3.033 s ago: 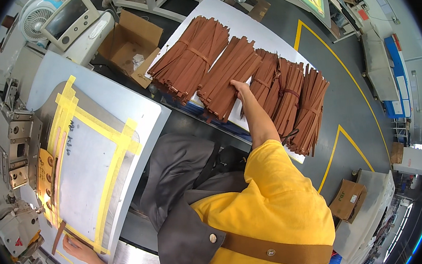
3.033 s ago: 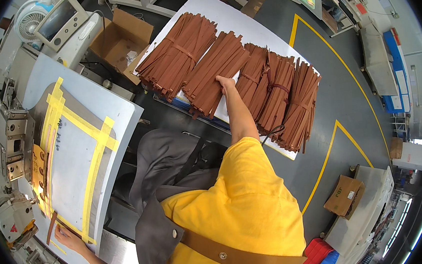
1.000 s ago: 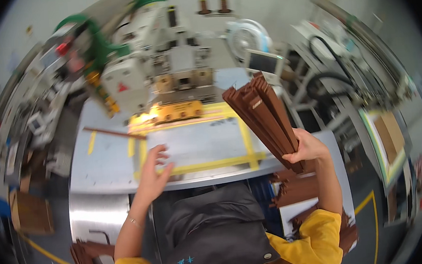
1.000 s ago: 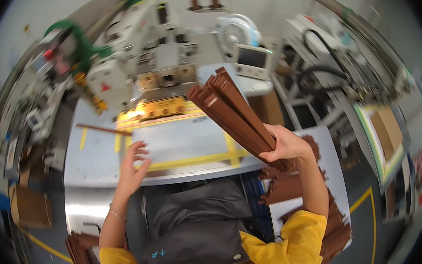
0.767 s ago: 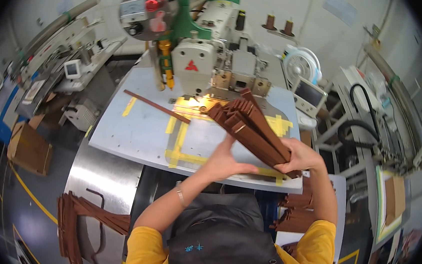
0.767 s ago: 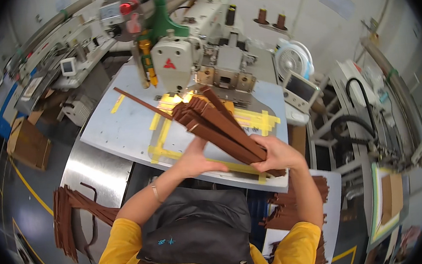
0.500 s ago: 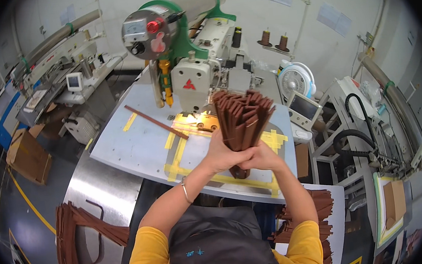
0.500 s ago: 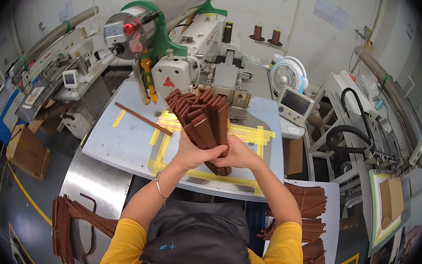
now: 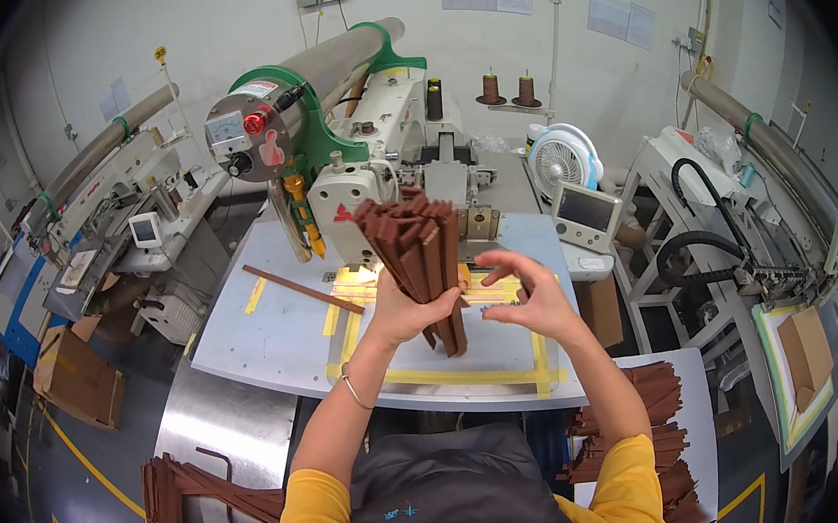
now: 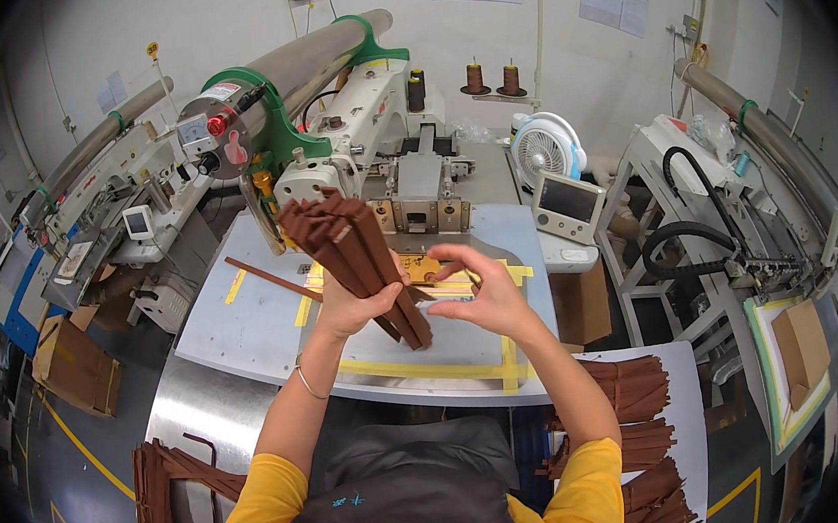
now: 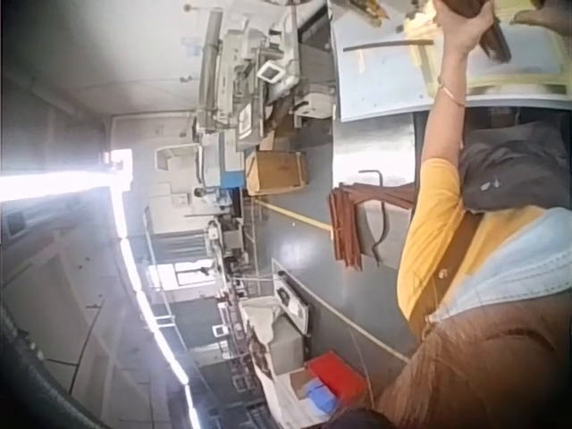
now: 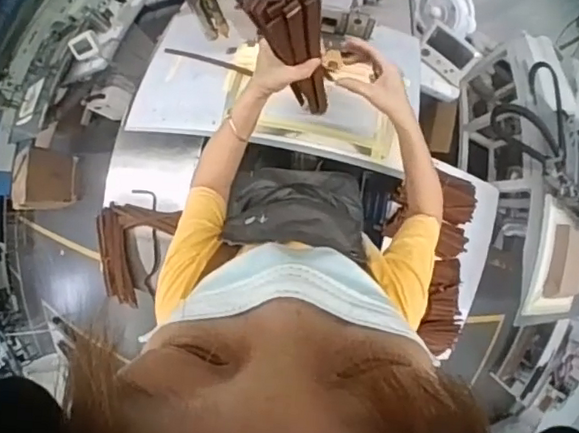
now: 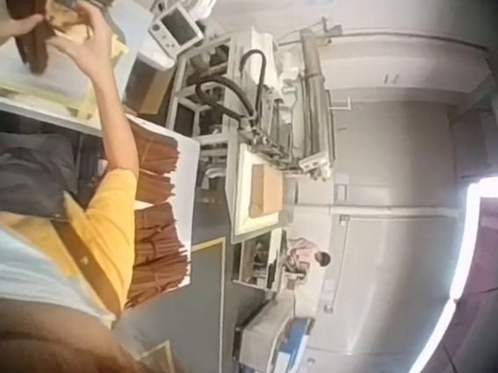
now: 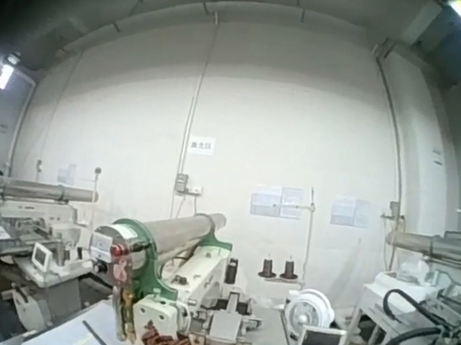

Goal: Assembling and sewing leather straps using an industrial sewing machine.

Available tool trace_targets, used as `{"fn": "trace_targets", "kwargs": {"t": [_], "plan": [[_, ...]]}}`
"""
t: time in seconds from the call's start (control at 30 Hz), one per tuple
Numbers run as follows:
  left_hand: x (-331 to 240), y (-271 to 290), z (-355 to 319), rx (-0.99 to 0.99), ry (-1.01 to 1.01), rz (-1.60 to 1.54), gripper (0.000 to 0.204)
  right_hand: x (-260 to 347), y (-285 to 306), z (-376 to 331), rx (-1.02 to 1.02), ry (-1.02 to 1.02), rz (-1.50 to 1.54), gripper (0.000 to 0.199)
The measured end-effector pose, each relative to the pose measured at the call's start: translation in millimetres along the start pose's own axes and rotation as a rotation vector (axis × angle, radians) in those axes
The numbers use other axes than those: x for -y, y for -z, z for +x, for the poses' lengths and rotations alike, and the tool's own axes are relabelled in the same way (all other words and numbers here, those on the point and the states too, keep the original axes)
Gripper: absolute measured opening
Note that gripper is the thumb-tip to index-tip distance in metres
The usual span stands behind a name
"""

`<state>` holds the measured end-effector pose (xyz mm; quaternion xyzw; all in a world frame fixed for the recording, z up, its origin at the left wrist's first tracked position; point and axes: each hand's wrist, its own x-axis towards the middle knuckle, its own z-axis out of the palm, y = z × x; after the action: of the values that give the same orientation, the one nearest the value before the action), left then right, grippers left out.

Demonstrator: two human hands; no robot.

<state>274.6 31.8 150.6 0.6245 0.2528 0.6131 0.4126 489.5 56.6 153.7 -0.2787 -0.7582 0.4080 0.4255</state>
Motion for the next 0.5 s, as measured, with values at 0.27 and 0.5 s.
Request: {"fn": "trace_targets", "kwargs": {"t": [0.27,0.5], "plan": [[-0.1,-18.0,0.4,-0.033,-0.053,0.130,0.048,89.3,-38.0,23.6,-0.318,0.388,-0.291,0.057],[2.3,-7.8,-2.5,-0.088,-0.097,0.058,0.070,84.2,-53.6,29.4,-0.275,0.300,0.176,0.019]]}}
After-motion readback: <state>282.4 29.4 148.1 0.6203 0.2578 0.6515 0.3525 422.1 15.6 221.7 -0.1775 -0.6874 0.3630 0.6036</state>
